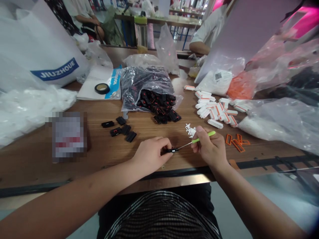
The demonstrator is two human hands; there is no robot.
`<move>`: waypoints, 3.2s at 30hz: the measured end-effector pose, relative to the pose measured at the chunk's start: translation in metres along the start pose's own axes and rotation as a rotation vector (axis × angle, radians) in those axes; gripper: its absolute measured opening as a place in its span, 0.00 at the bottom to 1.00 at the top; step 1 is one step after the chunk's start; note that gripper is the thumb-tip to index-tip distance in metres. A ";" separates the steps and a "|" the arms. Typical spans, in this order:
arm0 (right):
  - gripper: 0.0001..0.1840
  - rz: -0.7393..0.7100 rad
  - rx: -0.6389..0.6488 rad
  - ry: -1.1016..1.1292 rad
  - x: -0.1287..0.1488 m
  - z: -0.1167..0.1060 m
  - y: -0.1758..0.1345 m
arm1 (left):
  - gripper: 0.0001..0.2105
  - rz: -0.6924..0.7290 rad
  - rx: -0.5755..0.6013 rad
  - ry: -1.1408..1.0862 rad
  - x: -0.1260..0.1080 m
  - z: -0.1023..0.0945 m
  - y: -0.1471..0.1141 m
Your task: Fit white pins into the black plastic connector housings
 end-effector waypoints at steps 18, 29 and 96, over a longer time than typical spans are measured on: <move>0.24 -0.049 0.008 -0.073 -0.001 0.003 -0.003 | 0.03 0.010 0.013 0.003 0.000 0.001 0.000; 0.23 -0.053 0.010 -0.053 -0.001 0.005 -0.003 | 0.03 0.006 -0.005 -0.031 0.000 0.000 0.000; 0.16 -0.516 0.090 -0.428 0.023 0.006 -0.026 | 0.03 -0.003 0.022 0.005 0.000 -0.001 0.001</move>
Point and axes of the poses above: each hand's wrist, its own y-axis towards the middle knuckle, its own z-axis out of the palm, x = y × z, the point moved 5 cm from there along y, towards the middle knuckle, and after that the axes turned 3 degrees about -x, right-handed, at the moved point
